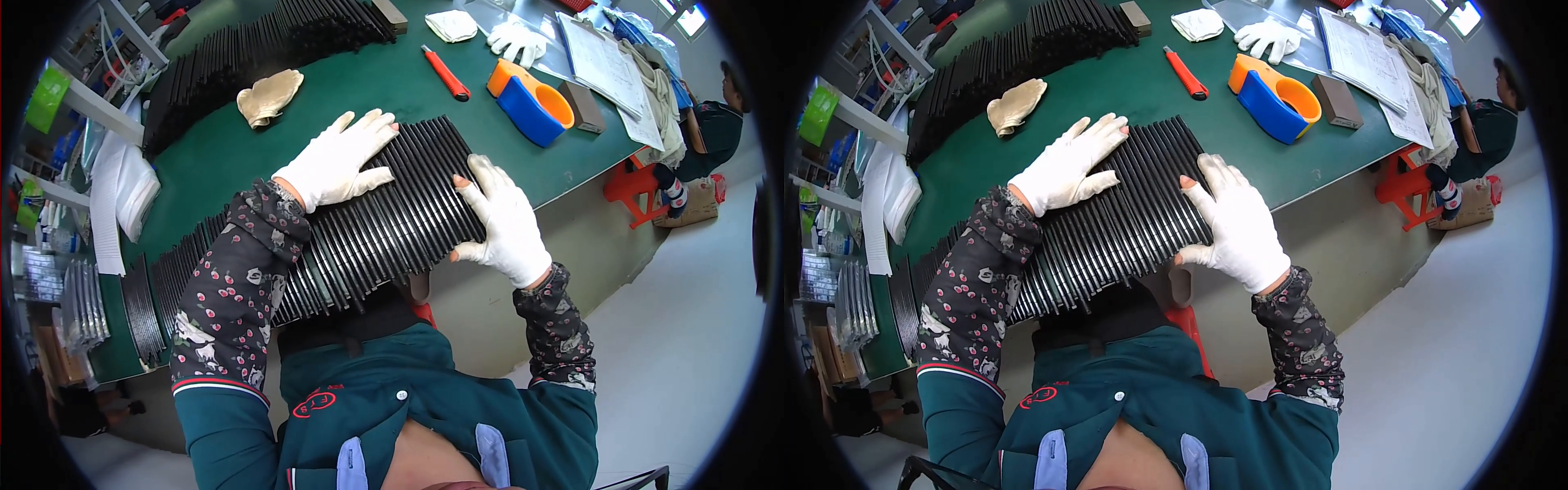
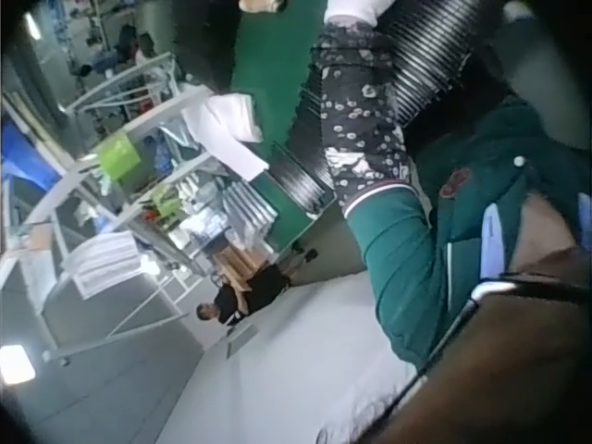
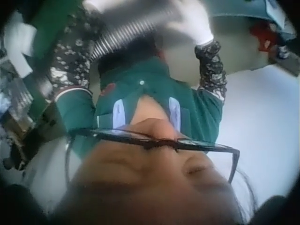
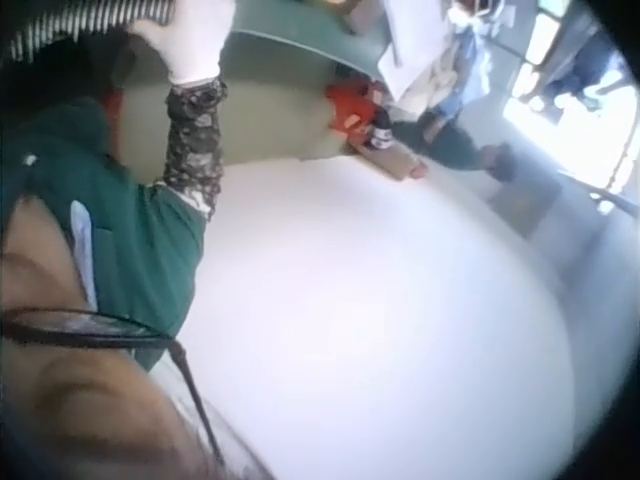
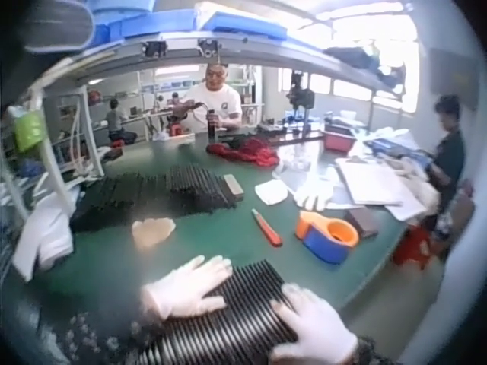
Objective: Wiping metal rods with a cloth and using an air gun to clean them at a manufacturing workbench.
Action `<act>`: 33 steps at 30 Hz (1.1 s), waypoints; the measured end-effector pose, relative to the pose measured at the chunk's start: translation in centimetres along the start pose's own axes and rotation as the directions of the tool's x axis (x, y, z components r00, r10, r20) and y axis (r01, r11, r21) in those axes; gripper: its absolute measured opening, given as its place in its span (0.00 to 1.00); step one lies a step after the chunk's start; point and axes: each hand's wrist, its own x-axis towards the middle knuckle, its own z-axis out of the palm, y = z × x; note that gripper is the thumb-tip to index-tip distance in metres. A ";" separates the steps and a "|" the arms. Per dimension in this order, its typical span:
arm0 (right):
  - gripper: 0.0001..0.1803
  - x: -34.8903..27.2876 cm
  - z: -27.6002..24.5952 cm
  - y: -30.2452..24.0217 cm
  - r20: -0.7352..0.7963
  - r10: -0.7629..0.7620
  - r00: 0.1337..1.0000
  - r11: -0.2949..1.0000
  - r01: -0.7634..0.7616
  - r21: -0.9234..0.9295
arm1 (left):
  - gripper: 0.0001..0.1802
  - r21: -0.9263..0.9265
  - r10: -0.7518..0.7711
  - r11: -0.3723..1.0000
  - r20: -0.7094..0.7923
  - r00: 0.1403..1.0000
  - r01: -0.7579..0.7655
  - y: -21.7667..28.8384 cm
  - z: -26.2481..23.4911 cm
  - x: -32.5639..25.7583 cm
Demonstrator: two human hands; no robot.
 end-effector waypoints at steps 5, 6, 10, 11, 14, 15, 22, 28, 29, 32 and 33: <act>0.56 0.3 -0.5 -0.3 0.030 -0.017 0.999 1.000 0.017 -0.010 | 0.38 0.073 0.165 0.985 -0.131 0.978 -0.157 2.6 0.1 0.2; 0.55 0.2 -0.4 -0.2 0.021 -0.008 1.000 0.999 0.007 0.045 | 0.38 0.012 0.217 0.976 -0.098 0.971 -0.217 4.4 0.3 0.1; 0.54 -0.3 -0.6 0.4 -0.016 0.129 0.992 0.898 -0.110 0.426 | 0.39 -0.415 0.590 0.729 -0.022 0.807 -0.544 12.5 -0.4 -2.7; 0.53 -0.3 -0.7 0.2 -0.010 0.177 0.984 0.876 -0.153 0.457 | 0.39 -0.544 0.712 0.553 -0.086 0.697 -0.631 13.8 -0.5 -3.6; 0.50 -0.4 -0.2 0.1 -0.079 0.203 0.976 0.862 -0.139 0.487 | 0.38 -0.365 0.653 0.660 -0.155 0.742 -0.657 11.8 -1.4 -3.1; 0.50 -0.7 -0.2 0.3 -0.075 0.213 0.974 0.862 -0.151 0.484 | 0.37 -0.254 0.506 0.817 -0.120 0.854 -0.519 9.6 -2.4 -2.0; 0.45 -0.4 0.1 0.0 -0.100 0.230 0.968 0.856 -0.152 0.494 | 0.41 -0.385 0.516 0.779 -0.055 0.855 -0.495 13.0 -0.6 -5.0; 0.45 -1.0 -0.2 -0.1 -0.169 0.201 0.965 0.921 -0.127 0.368 | 0.37 -0.086 0.270 0.952 -0.212 0.939 -0.293 5.8 -2.7 -2.9; 0.47 -0.9 -0.7 -0.7 -0.159 0.118 0.980 0.962 -0.073 0.262 | 0.37 -0.078 0.124 0.987 -0.198 0.972 -0.141 2.6 -2.3 -3.0; 0.39 0.5 -2.0 -4.1 -0.116 -0.199 0.973 0.969 0.213 0.123 | 0.35 -0.127 -0.143 0.983 -0.081 0.986 0.132 -2.4 -1.2 -4.9; 0.32 -0.2 -1.8 -5.0 -0.120 -0.262 0.957 0.944 0.281 0.174 | 0.34 -0.234 -0.209 0.952 -0.015 0.978 0.200 -1.9 -0.8 -4.9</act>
